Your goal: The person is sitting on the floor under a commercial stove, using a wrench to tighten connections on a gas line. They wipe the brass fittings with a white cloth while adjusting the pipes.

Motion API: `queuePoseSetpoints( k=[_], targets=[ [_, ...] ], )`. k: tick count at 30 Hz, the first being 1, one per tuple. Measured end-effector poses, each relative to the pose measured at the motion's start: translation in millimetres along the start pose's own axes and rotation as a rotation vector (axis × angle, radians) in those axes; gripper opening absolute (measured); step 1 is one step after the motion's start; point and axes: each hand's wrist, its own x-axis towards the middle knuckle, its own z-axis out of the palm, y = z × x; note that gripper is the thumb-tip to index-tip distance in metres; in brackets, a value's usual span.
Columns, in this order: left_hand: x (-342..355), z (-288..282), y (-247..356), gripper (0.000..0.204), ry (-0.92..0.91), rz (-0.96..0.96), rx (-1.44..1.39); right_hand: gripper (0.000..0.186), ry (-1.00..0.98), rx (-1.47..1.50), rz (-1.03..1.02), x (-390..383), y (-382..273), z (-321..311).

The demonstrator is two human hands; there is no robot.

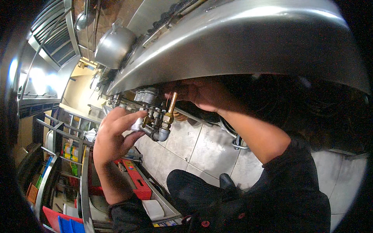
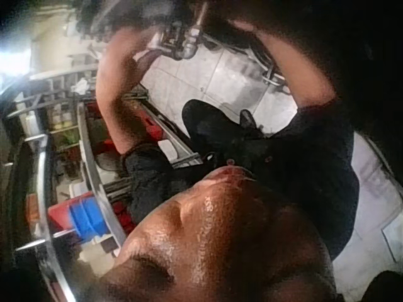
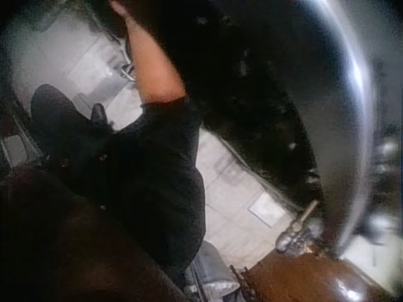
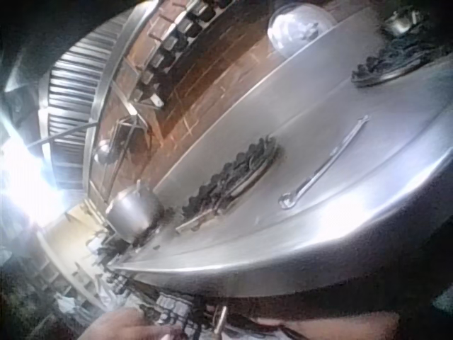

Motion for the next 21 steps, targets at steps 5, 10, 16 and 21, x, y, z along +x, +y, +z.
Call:
queuePoseSetpoints(
  k=[5, 10, 16, 21],
  targets=[
    [11.1, -8.3, -8.7, 0.045, -0.142, 0.107, 0.117, 0.041, -0.024, 0.027, -0.016, 0.8, -0.9, 4.9],
    [2.3, -16.7, -0.5, 0.036, -0.040, 0.031, -0.090, 0.032, 0.079, -0.939, -0.186, -8.1, -18.1, -2.5],
    [-87.9, 50.5, -5.7, 0.028, 0.143, -0.278, -0.519, 0.017, 0.231, -1.243, 0.376, -14.1, -16.2, -20.6],
    [-72.9, 146.2, 7.1, 0.011, 0.262, -0.689, -0.361, 0.009, 0.136, -1.194, 0.447, -24.7, 46.0, -5.5]
  ],
)
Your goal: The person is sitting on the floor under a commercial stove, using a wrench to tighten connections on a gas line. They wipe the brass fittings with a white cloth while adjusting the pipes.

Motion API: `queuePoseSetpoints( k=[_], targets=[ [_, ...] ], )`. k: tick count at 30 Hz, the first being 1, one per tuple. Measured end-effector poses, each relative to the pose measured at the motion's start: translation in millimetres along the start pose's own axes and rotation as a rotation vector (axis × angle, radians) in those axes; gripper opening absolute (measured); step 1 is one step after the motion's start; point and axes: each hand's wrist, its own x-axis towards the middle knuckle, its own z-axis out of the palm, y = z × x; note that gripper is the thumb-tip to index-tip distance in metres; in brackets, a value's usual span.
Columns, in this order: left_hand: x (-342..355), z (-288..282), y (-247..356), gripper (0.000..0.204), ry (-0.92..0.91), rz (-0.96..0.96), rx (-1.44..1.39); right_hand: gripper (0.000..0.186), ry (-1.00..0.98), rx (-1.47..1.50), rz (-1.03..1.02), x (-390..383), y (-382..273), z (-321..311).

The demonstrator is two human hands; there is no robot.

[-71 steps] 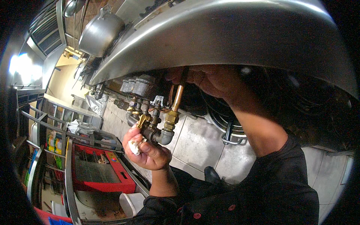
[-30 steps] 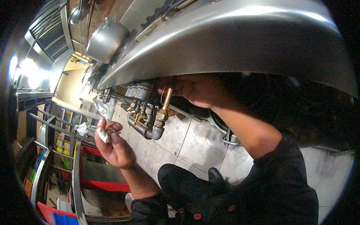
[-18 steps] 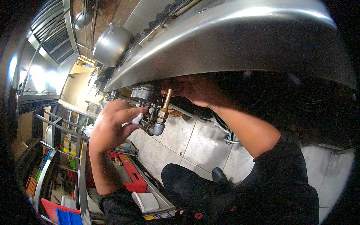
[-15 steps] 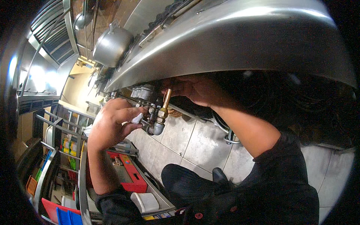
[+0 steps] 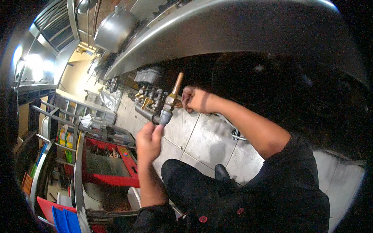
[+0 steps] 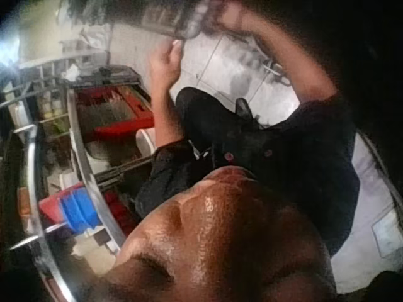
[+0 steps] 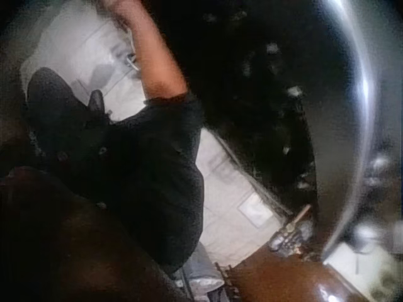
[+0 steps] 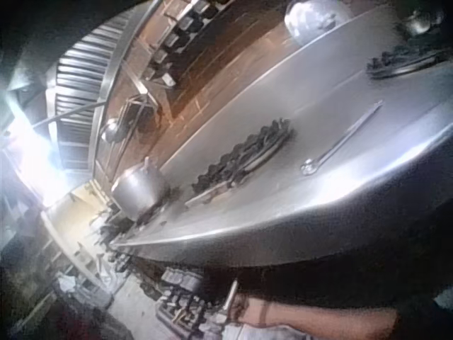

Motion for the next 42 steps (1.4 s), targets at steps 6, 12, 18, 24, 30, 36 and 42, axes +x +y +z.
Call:
queuePoseSetpoints(
  k=[6, 12, 18, 24, 30, 36, 42],
  targets=[
    [11.3, 46.0, 6.1, 0.014, 0.351, 0.236, 0.262, 0.020, 0.078, 0.594, 0.059, -3.8, -11.7, 44.6],
    [16.7, 49.3, 12.8, 0.017, 0.380, 0.285, 0.296, 0.013, 0.177, 0.754, 0.186, -5.2, -16.0, 42.5],
    [17.2, 51.9, 13.2, 0.018, 0.351, 0.257, 0.351, 0.008, 0.186, 0.938, 0.122, 2.0, -0.6, 34.6],
    [21.9, 51.0, 12.6, 0.021, 0.365, 0.322, 0.296, 0.022, 0.108, 0.291, 0.111, -9.7, -30.0, 19.5],
    [31.1, 53.5, 17.6, 0.021, 0.414, 0.440, 0.164, 0.040, 0.095, 0.113, 0.179, -13.1, -45.6, 5.0],
    [31.7, 48.8, 20.1, 0.020, 0.360, 0.454, 0.213, 0.042, 0.058, 0.176, 0.141, -14.6, -48.0, 2.8],
    [29.5, 48.6, 20.2, 0.020, 0.381, 0.425, 0.225, 0.037, 0.032, 0.288, 0.049, -7.9, -28.2, 2.5]
  ],
)
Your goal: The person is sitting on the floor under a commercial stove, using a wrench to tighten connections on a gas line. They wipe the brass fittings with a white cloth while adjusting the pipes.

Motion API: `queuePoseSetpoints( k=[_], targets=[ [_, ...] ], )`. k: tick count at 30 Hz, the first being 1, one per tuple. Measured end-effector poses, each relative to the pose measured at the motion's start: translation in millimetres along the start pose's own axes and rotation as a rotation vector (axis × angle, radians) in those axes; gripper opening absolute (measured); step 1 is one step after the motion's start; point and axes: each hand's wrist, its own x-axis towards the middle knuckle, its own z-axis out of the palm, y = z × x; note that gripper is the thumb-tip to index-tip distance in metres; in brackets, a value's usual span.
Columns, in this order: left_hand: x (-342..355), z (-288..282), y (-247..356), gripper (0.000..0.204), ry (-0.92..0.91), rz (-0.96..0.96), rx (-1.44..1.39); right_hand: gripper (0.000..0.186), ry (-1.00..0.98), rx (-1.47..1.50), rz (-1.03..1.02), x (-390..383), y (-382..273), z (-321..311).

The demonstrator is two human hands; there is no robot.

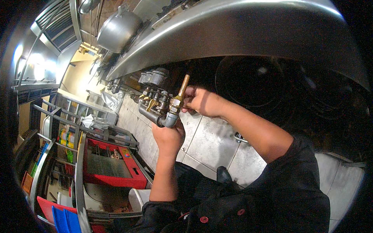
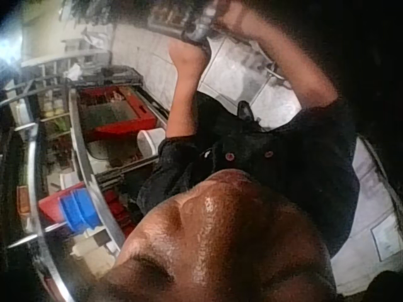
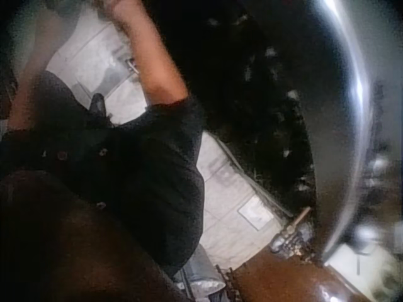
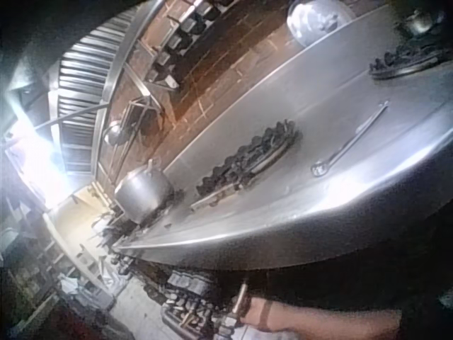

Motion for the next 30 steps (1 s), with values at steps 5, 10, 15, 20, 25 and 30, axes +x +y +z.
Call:
queuePoseSetpoints(
  k=[5, 10, 15, 20, 25, 30],
  targets=[
    [-4.2, -1.5, -4.9, 0.023, -0.029, -0.044, 0.019, 0.034, -0.018, 0.001, -0.004, -7.1, -16.2, 6.3],
    [-7.1, 0.6, -7.2, 0.022, -0.030, -0.052, 0.060, 0.017, -0.002, -0.462, -0.275, 7.7, 15.1, -5.0],
    [-20.5, -22.0, -28.1, 0.018, -0.113, -0.314, 0.150, 0.022, 0.090, 0.362, -0.324, 26.1, 20.4, -50.9],
    [-9.2, -40.6, -3.1, 0.029, 0.437, -0.100, -0.314, 0.039, -0.163, 0.634, -0.498, 18.1, -15.9, -65.7],
    [2.8, -21.1, 0.9, 0.041, 0.385, 0.055, -0.403, 0.038, -0.317, 0.475, -0.613, 17.2, -14.0, -41.8],
    [-4.7, -7.7, -5.1, 0.039, 0.399, 0.090, -0.394, 0.037, -0.344, 0.893, -0.442, 21.5, 0.0, -45.5]
  ],
)
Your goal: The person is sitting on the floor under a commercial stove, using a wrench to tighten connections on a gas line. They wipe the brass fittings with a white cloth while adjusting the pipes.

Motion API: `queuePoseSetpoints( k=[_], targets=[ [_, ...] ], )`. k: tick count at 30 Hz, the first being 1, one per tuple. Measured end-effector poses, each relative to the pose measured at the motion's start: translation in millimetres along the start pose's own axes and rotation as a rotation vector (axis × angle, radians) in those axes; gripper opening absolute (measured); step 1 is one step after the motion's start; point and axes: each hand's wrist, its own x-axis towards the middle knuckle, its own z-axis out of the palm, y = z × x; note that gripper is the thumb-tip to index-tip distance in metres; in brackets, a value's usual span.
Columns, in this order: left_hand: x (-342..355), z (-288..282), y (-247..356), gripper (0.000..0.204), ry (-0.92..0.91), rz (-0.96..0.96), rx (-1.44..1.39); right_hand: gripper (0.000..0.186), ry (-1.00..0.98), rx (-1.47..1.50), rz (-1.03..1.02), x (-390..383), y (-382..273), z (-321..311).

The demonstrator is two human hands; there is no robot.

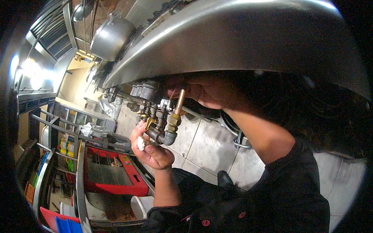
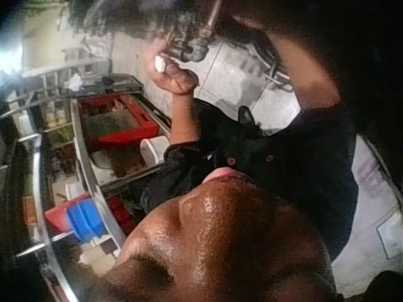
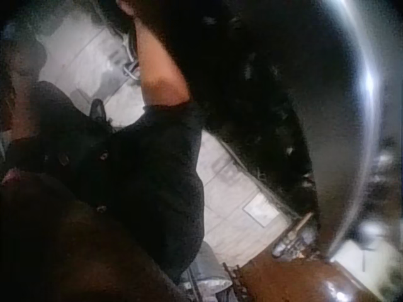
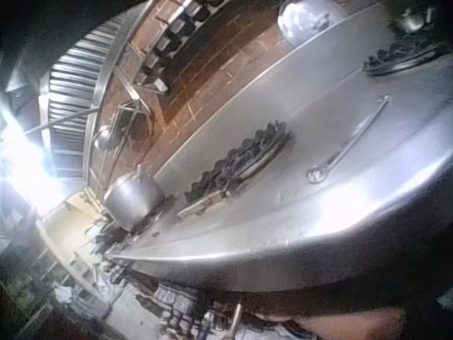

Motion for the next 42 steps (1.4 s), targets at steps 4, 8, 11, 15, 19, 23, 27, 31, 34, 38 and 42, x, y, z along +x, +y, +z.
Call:
queuePoseSetpoints(
  k=[4, 8, 11, 15, 19, 23, 27, 31, 34, 38, 42],
  targets=[
    [-2.2, 5.9, 2.1, 0.040, 0.073, -0.010, 0.032, 0.035, 0.162, -0.022, -0.002, 4.7, 1.5, 10.3],
    [-4.3, 10.9, -0.4, 0.043, 0.135, -0.004, 0.001, 0.034, 0.207, -0.155, -0.008, 5.5, 3.0, 6.5],
    [-2.7, 11.9, 0.1, 0.044, 0.141, -0.007, -0.001, 0.033, 0.226, -0.226, -0.009, 5.6, 1.8, 2.7],
    [-4.5, 9.3, -0.2, 0.046, 0.116, -0.023, 0.017, 0.031, 0.246, -0.300, -0.005, 4.9, 0.4, -0.3],
    [-3.2, 10.0, 2.4, 0.046, 0.116, -0.032, 0.014, 0.030, 0.258, -0.359, 0.005, 5.5, -0.9, -2.6],
    [-4.3, 9.5, 1.1, 0.046, 0.116, -0.028, 0.019, 0.028, 0.273, -0.410, 0.011, 5.3, -2.7, -3.3],
    [-5.3, 9.8, 1.2, 0.046, 0.134, -0.045, 0.013, 0.027, 0.281, -0.450, 0.023, 6.6, -2.0, -2.5],
    [-4.9, 9.8, 1.3, 0.044, 0.118, -0.027, 0.033, 0.026, 0.295, -0.482, 0.038, 7.4, -2.9, -5.7],
    [-4.5, 8.7, 1.0, 0.043, 0.114, -0.007, 0.046, 0.023, 0.289, -0.513, 0.043, 9.8, -1.9, -2.2],
    [-4.9, 9.3, 0.4, 0.044, 0.116, -0.005, 0.034, 0.023, 0.282, -0.555, 0.047, 7.4, -2.5, 1.3],
    [-4.8, 9.5, 1.1, 0.044, 0.123, -0.017, 0.019, 0.024, 0.260, -0.576, 0.061, 5.5, -0.1, 6.4]
  ],
)
